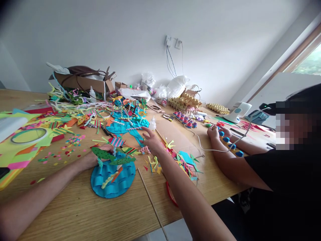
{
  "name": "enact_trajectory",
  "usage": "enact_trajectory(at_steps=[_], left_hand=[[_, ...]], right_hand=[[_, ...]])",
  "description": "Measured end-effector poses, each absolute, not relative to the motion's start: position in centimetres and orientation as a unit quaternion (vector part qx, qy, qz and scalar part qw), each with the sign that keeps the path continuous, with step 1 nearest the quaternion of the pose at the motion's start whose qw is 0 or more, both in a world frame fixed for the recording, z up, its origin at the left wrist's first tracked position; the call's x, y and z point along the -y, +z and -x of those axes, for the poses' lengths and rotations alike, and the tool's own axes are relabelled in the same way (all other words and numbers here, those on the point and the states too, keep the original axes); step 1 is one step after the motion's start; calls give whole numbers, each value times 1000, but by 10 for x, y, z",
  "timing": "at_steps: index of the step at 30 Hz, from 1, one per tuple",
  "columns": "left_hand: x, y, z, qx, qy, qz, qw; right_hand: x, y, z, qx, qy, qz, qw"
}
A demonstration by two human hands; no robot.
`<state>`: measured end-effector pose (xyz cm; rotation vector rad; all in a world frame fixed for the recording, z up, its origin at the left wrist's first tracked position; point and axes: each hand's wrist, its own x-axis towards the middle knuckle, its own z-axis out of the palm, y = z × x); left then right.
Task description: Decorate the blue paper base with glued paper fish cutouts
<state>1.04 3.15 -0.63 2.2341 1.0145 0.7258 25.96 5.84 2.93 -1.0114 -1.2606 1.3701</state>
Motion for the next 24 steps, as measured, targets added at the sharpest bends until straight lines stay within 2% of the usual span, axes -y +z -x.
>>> enact_trajectory(at_steps=[8,18,24], left_hand=[[-41,-28,-7,-378,314,-805,334],[-43,-32,-8,-395,333,-789,332],[-38,-25,-11,-407,328,-784,334]], right_hand=[[-63,43,-251,617,552,376,416],[-71,36,-233,620,411,452,492],[-76,33,-229,626,421,436,491]])
